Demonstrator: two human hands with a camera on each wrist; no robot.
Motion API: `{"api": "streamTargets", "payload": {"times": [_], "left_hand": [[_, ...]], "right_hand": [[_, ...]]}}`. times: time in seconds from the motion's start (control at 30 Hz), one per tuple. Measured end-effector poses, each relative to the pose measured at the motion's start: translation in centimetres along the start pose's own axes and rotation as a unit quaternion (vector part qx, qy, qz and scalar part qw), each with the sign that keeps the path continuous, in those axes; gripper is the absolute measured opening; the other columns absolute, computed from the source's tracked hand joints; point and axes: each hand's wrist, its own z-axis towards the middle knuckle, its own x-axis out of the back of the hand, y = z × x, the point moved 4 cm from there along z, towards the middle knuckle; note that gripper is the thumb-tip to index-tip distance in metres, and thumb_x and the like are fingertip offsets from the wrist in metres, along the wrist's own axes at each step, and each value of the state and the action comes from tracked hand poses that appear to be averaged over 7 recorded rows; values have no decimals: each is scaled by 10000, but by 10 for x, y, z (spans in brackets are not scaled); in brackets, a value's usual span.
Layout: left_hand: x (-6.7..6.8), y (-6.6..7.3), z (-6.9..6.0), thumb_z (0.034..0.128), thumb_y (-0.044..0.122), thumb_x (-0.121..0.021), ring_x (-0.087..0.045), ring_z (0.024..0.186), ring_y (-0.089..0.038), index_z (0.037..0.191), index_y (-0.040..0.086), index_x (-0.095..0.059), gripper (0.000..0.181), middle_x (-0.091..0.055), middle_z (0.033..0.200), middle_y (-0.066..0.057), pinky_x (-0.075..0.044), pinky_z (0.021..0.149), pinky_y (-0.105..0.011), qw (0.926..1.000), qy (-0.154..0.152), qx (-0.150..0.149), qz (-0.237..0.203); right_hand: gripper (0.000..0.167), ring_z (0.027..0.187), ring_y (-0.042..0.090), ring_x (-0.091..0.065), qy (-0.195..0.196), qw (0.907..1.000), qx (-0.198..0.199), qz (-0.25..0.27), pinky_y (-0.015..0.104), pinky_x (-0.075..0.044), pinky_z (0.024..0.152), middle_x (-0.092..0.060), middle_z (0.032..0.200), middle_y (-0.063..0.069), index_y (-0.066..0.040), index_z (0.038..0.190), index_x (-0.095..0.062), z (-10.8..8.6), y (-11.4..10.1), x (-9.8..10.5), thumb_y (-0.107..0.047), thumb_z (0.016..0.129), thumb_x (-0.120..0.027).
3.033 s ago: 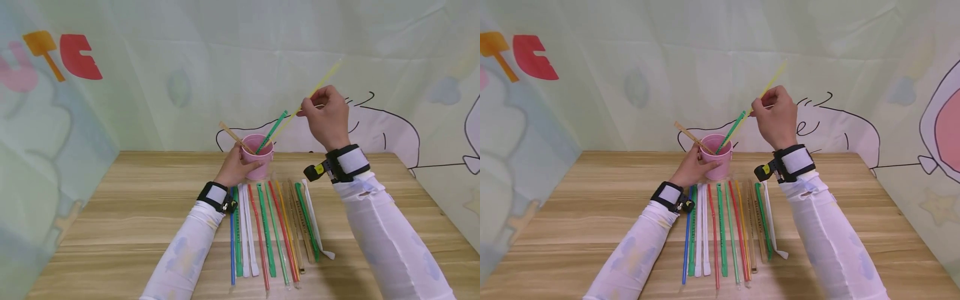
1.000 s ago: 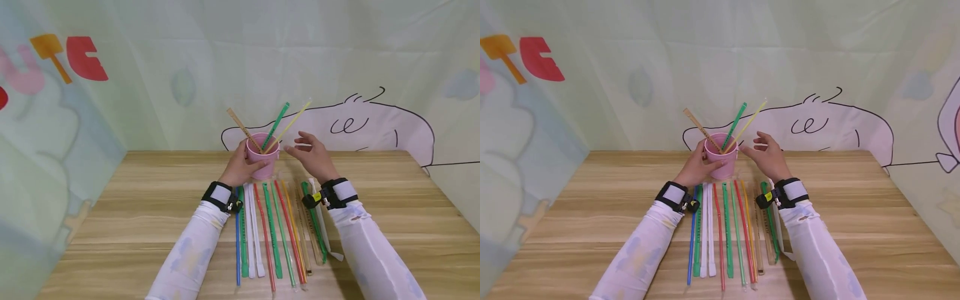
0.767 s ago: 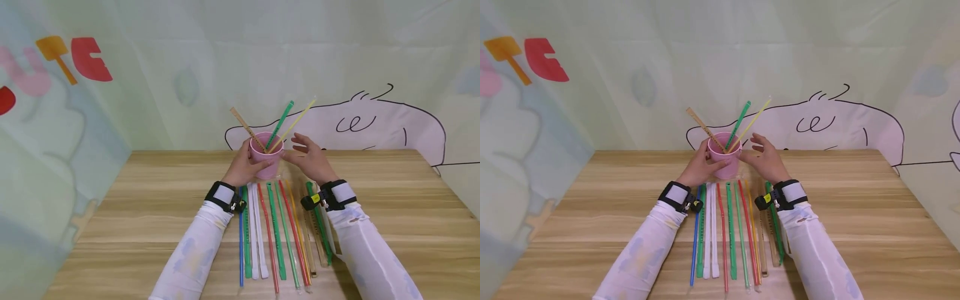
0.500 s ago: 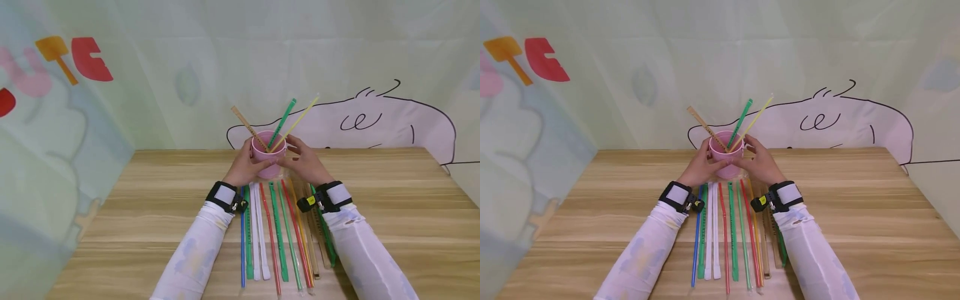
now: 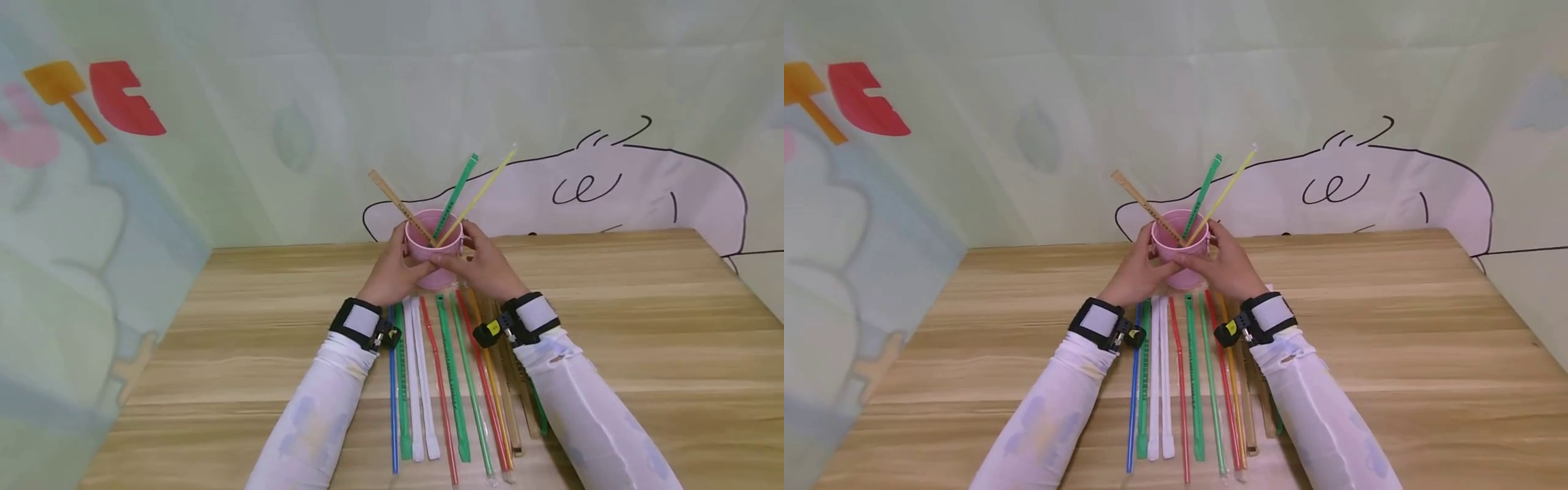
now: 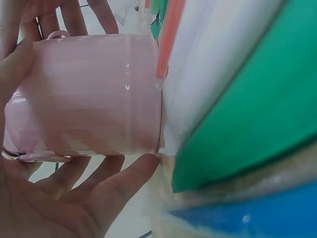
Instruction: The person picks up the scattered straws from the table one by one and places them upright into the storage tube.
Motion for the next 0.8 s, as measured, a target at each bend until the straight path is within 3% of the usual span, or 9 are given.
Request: {"api": "streamTargets", "payload": {"times": [0.37, 0.47, 0.6, 0.67, 0.8], "left_hand": [[5, -1, -5, 937, 291, -779, -490, 1440, -285, 1643, 191, -172, 937, -450, 1583, -113, -484, 1133, -457, 9997, -205, 113, -22], [13, 0, -5, 922, 365, -790, -407, 1505, -297, 1667, 213, -114, 1018, -377, 1648, -97, -410, 1191, -519, 9986, -353, 155, 371], [33, 6, -14, 916, 473, -765, -379, 1517, -358, 1669, 130, -130, 1043, -308, 1683, -145, -390, 1196, -564, 9914, -330, 547, 1146], [45, 10, -22, 924, 500, -742, -440, 1469, -381, 1649, 82, -208, 992, -359, 1652, -171, -446, 1151, -560, 9856, -272, 850, 1434], [64, 18, -40, 954, 467, -711, -571, 1334, -378, 1568, 58, -407, 798, -527, 1522, -180, -533, 1048, -525, 9751, -221, 1164, 1874]], "right_hand": [[775, 1486, 354, -379, 118, 9998, 126, -52, 651, -365, 1169, -430, 1582, 154, -111, 1596, -303, 1, -2, -8, -348, 984, -716], [760, 1491, 364, -376, 136, 9997, 169, -114, 648, -341, 1190, -428, 1584, 167, -99, 1594, -302, 2, -3, -9, -314, 991, -710], [733, 1501, 380, -367, 163, 9995, 228, -120, 639, -297, 1223, -429, 1589, 177, -82, 1591, -310, 5, -5, -14, -253, 996, -704], [721, 1499, 381, -373, 176, 9995, 234, -96, 634, -299, 1225, -438, 1584, 177, -82, 1585, -324, 8, -6, -17, -233, 994, -707], [716, 1474, 373, -405, 183, 9996, 207, -59, 613, -360, 1196, -466, 1558, 177, -95, 1572, -352, 15, -8, -23, -235, 978, -728]]}}
